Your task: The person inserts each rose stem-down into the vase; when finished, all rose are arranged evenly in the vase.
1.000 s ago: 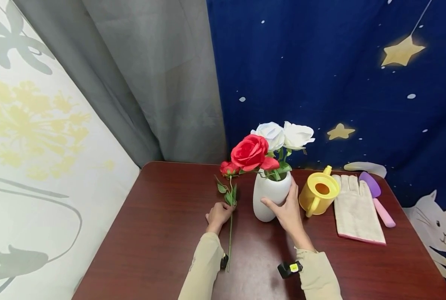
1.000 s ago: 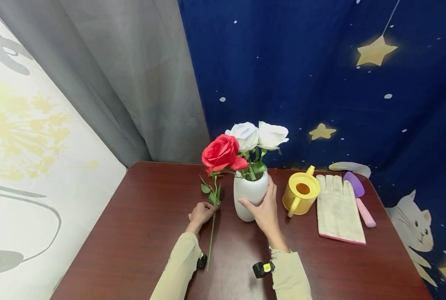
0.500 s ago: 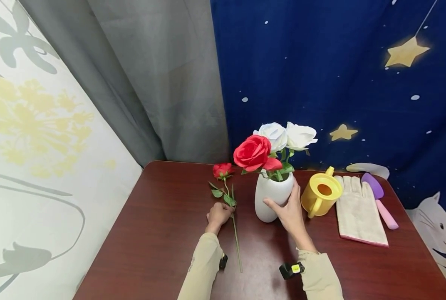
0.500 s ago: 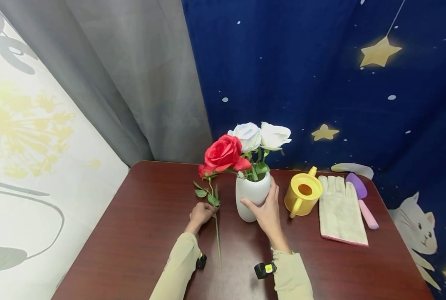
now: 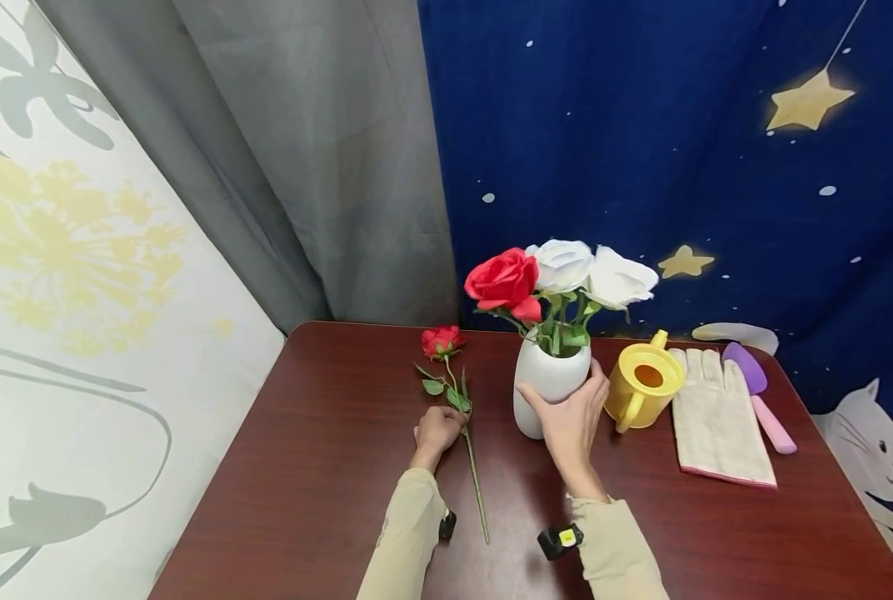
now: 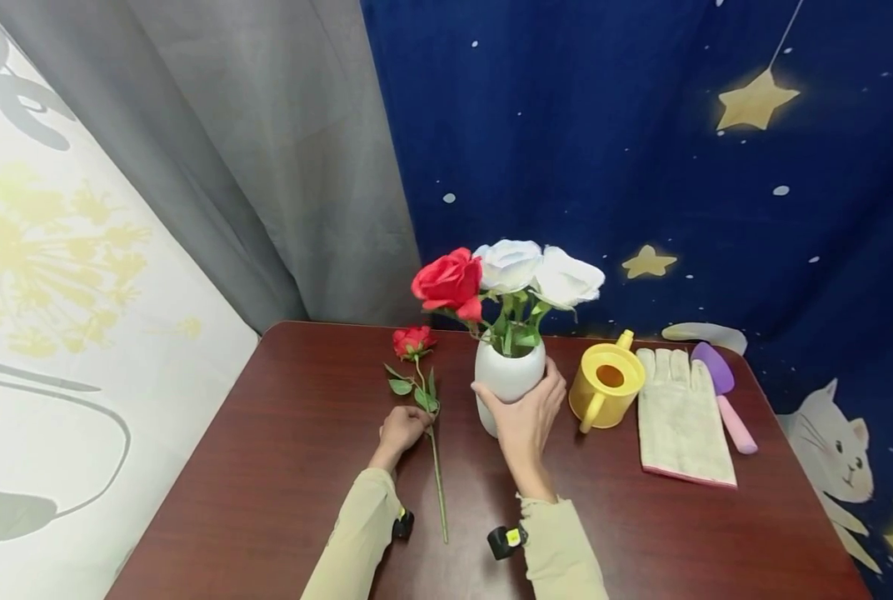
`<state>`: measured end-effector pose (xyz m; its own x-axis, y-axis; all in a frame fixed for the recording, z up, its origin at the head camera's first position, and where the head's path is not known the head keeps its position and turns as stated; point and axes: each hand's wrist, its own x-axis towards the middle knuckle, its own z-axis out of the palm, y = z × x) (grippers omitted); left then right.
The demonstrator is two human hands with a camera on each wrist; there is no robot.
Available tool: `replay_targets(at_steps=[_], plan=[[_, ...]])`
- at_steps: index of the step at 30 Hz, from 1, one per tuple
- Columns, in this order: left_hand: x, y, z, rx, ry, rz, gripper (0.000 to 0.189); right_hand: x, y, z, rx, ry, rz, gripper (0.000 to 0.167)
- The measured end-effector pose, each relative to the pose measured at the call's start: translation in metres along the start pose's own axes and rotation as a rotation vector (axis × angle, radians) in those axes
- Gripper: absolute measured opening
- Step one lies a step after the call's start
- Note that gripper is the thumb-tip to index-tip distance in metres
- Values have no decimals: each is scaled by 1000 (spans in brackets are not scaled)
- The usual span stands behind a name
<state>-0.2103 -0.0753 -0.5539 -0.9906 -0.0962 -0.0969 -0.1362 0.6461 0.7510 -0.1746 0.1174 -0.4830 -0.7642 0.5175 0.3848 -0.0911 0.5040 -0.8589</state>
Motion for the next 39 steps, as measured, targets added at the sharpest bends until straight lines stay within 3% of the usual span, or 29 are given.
replay_targets(at_steps=[3,5,13,17,23,27,32,39], plan=[[0,-1,2,4,-11,1,16,-3,-2,4,-33,74,8,116],[1,-2,2,12,-16,4,15,-4,-3,2,-33,65,15,115],[-1,-3,-2,-15,19,58,16,7,-2,-20,120,-200,84,99],[-3,-9,-3,-161,11,77,15,12,4,-22,118,-228,76,103],[-6,-19,-8,-513,-35,18,18,11,10,-18,76,-210,-31,105],[-15,-22,-16,-617,-15,-40,21,9,13,-16,71,-210,-30,105],[-27,-13,-32,-790,21,-131,26,9,14,-13,58,-186,-5,105],[-31,7,-57,-1139,67,-146,14,11,13,-10,24,-155,-5,107]])
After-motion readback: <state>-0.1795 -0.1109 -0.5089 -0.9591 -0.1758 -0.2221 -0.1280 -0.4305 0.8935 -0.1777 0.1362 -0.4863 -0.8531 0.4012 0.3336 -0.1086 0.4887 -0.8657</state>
